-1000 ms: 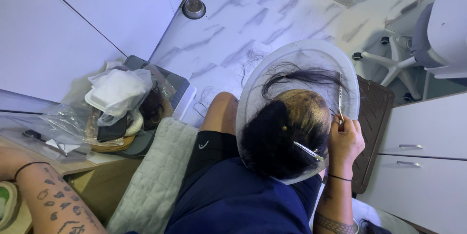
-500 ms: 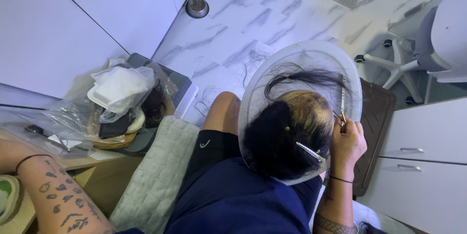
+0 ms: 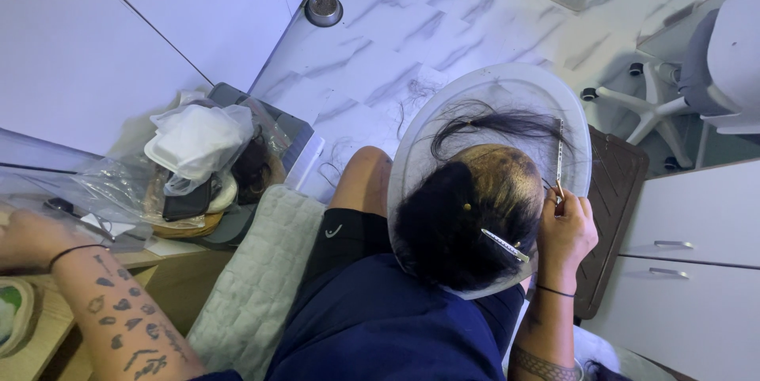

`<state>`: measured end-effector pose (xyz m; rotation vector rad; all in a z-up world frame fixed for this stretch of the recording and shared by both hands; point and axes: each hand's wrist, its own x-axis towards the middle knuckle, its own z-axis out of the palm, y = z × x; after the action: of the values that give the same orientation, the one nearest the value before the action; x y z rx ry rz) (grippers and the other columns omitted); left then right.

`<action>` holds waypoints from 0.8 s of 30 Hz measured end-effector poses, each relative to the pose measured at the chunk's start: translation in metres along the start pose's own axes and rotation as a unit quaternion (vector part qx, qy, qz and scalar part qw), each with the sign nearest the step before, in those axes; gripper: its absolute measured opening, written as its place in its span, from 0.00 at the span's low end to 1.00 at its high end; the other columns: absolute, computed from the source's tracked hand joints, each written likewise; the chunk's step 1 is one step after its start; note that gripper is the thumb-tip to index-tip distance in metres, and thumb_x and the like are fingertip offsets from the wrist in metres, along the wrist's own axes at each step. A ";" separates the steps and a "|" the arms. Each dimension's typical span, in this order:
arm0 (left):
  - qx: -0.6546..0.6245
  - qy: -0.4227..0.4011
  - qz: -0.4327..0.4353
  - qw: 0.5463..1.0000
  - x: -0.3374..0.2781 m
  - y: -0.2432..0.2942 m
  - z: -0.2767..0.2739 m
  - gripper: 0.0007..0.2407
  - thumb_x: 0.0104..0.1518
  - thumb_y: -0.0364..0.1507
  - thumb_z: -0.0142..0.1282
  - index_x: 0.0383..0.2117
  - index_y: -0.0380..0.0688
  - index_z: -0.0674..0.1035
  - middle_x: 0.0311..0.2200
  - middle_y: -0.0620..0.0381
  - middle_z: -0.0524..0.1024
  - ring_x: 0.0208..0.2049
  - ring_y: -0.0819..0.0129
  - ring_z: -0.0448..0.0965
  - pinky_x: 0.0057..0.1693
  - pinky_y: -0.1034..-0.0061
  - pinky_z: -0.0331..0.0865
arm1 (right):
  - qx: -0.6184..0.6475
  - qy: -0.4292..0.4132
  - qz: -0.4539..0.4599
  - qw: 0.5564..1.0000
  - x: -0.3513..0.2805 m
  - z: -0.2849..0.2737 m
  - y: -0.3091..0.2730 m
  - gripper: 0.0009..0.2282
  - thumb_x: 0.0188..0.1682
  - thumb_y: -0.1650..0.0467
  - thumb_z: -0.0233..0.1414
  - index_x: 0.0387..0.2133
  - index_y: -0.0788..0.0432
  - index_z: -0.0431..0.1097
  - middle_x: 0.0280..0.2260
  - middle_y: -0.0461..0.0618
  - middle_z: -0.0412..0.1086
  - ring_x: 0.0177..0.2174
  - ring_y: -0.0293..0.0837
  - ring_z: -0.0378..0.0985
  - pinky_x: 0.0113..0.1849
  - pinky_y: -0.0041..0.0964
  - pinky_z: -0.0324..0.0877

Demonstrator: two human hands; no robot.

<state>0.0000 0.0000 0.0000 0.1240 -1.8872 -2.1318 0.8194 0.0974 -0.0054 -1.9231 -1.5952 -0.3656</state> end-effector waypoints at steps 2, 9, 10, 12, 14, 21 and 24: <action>0.002 0.004 -0.003 1.000 -0.038 0.018 -0.004 0.13 0.41 0.12 0.47 0.25 0.49 0.66 0.32 0.49 0.84 0.33 0.66 0.90 0.44 0.70 0.91 | 0.007 -0.021 -0.003 1.000 0.003 -0.006 -0.009 0.03 0.56 0.69 0.63 0.40 0.51 0.81 0.28 0.40 0.65 0.27 0.42 0.72 0.30 0.41 0.67; 0.196 -0.235 0.120 0.944 -0.199 0.059 -0.024 0.39 0.80 0.19 0.62 0.73 0.52 0.34 0.76 0.46 0.27 0.81 0.43 0.36 0.84 0.50 0.37 | 0.007 -0.017 -0.003 1.000 -0.002 0.002 0.001 0.03 0.56 0.69 0.63 0.41 0.51 0.82 0.29 0.40 0.67 0.28 0.42 0.73 0.30 0.41 0.68; 0.098 -0.314 0.216 0.919 -0.218 0.060 -0.025 0.39 0.80 0.14 0.57 0.75 0.56 0.34 0.78 0.53 0.26 0.84 0.46 0.34 0.89 0.48 0.34 | 0.005 -0.024 -0.001 1.000 -0.003 0.001 0.003 0.04 0.56 0.68 0.63 0.41 0.50 0.81 0.29 0.40 0.67 0.27 0.41 0.73 0.29 0.40 0.68; 0.046 -0.330 0.288 0.898 -0.263 0.090 -0.009 0.35 0.78 0.23 0.56 0.75 0.60 0.38 0.78 0.58 0.31 0.83 0.51 0.37 0.89 0.50 0.37 | 0.021 -0.028 0.002 0.999 -0.002 -0.001 0.002 0.03 0.56 0.69 0.62 0.41 0.52 0.81 0.28 0.41 0.66 0.27 0.41 0.71 0.30 0.40 0.66; -0.016 -0.346 0.360 0.866 -0.308 0.128 -0.002 0.32 0.77 0.33 0.55 0.75 0.63 0.41 0.78 0.63 0.36 0.82 0.57 0.39 0.89 0.52 0.39 | 0.037 -0.024 0.012 0.999 0.003 -0.004 -0.005 0.03 0.56 0.70 0.62 0.41 0.54 0.81 0.26 0.42 0.64 0.26 0.41 0.70 0.30 0.39 0.65; -0.301 -0.722 0.395 0.482 -0.444 0.266 -0.033 0.11 0.65 0.29 0.44 0.44 0.35 0.76 0.40 0.47 0.75 0.38 0.54 0.73 0.50 0.55 0.62 | 0.022 -0.056 0.094 0.994 0.041 -0.107 -0.065 0.06 0.55 0.68 0.56 0.30 0.55 0.76 0.24 0.46 0.63 0.26 0.49 0.70 0.33 0.47 0.66; -0.431 -0.716 0.445 0.322 -0.481 0.303 -0.057 0.08 0.70 0.25 0.45 0.46 0.41 0.80 0.42 0.56 0.79 0.41 0.64 0.79 0.55 0.66 0.68 | 0.010 -0.088 0.105 0.991 0.044 -0.164 -0.094 0.04 0.54 0.68 0.56 0.32 0.55 0.77 0.26 0.46 0.66 0.28 0.48 0.71 0.36 0.44 0.66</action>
<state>0.5221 0.0458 0.2288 -2.8723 -0.0504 -1.6060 0.7667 0.0416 0.1732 -2.1330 -1.4773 -0.0957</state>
